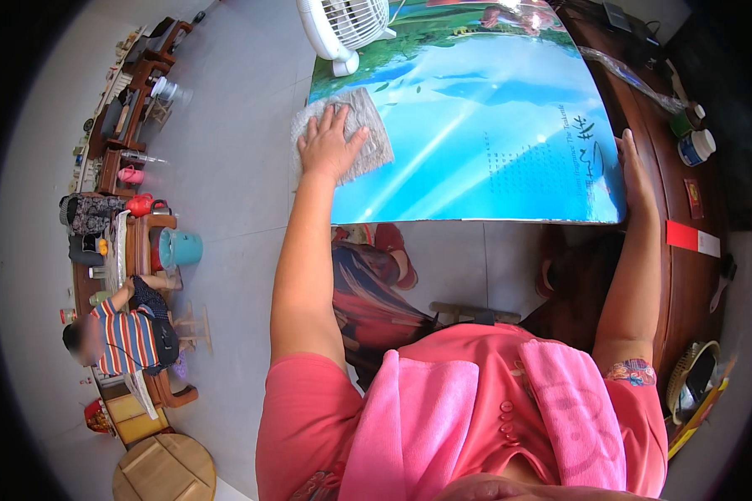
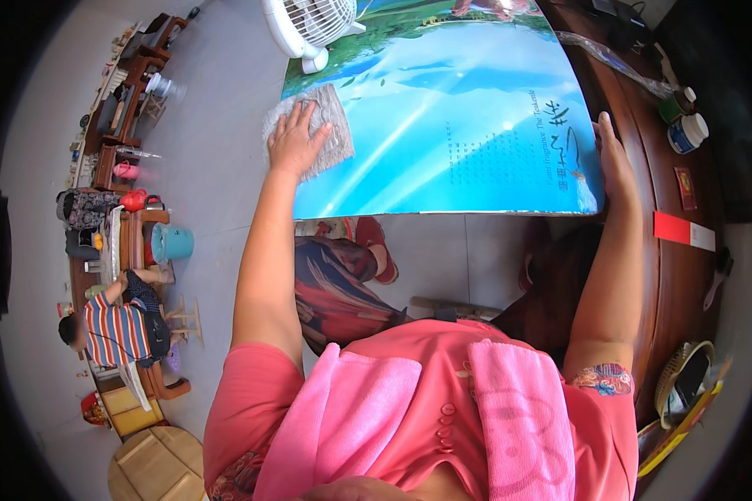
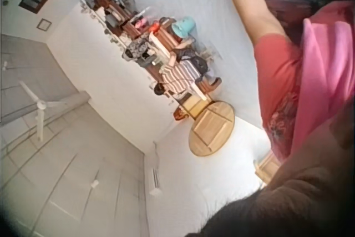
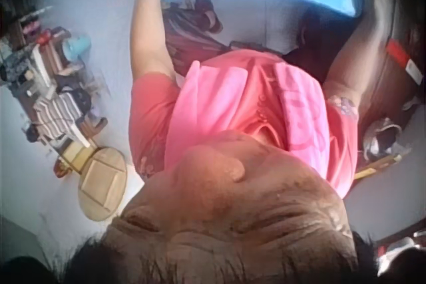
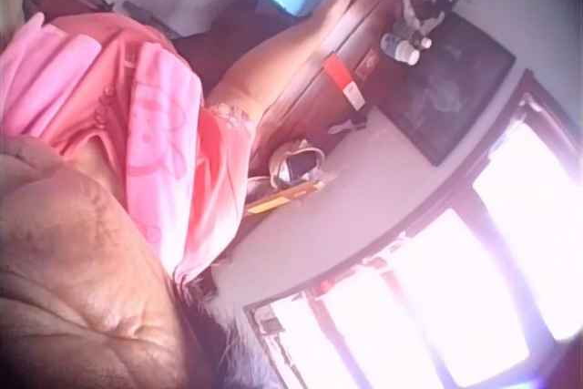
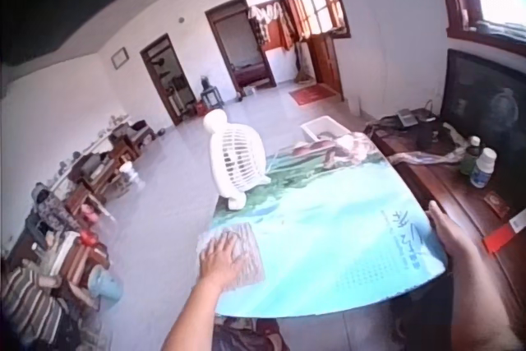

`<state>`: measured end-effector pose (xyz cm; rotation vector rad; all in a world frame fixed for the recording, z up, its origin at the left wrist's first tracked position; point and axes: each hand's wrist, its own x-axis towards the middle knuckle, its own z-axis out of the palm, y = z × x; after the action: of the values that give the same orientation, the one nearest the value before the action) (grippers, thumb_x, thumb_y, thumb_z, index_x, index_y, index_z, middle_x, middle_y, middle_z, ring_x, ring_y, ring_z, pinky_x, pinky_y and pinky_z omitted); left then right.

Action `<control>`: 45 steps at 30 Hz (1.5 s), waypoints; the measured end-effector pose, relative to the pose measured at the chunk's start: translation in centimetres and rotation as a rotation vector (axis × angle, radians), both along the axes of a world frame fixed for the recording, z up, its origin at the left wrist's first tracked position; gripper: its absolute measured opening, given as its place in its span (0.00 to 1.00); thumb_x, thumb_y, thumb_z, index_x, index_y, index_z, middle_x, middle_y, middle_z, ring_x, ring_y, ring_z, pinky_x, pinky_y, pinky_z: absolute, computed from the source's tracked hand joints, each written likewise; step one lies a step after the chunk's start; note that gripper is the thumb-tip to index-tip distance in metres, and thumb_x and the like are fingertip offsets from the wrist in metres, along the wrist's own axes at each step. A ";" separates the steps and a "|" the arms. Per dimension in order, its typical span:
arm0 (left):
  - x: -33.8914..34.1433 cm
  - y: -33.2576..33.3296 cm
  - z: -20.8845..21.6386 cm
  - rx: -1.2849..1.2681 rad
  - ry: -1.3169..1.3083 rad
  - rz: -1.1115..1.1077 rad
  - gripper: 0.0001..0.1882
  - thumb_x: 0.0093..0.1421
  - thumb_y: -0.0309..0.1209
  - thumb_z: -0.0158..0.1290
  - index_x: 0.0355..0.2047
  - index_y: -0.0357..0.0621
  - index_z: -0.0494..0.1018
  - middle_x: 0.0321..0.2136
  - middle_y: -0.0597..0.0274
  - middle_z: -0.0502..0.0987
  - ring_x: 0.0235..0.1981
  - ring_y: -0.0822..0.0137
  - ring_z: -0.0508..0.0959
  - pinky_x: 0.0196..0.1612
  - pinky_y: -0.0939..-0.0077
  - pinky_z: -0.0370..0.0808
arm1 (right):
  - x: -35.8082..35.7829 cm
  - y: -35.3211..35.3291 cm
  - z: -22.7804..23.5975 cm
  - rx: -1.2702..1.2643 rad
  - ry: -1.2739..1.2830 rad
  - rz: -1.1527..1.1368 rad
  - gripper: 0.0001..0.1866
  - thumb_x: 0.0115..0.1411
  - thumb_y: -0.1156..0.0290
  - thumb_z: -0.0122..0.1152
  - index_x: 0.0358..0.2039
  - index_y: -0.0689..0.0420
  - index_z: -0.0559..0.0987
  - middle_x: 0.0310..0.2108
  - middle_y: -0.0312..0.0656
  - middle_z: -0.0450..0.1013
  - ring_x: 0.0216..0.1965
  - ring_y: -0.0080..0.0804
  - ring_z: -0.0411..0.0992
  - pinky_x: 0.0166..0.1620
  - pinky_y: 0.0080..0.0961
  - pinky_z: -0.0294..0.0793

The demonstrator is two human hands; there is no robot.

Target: The person wipes a blue printed table surface with a cloth, moving a small white fan to reach underneath. They continue wiping the table and then clean the adjacent wooden cabinet surface.

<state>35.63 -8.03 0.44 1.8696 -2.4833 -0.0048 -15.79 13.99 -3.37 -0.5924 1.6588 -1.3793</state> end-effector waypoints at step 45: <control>-10.3 -2.9 -0.7 -0.046 0.063 -0.351 0.39 0.61 0.63 0.43 0.69 0.63 0.59 0.71 0.59 0.54 0.72 0.48 0.52 0.70 0.50 0.50 | 2.1 -0.2 2.6 0.052 0.222 0.017 0.43 0.66 0.33 0.43 0.58 0.65 0.74 0.51 0.49 0.75 0.51 0.33 0.72 0.57 0.25 0.66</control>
<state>25.36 -10.90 -0.21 1.3723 -2.7039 -0.0148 -13.74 13.76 -0.77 -0.7501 1.8546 -1.2912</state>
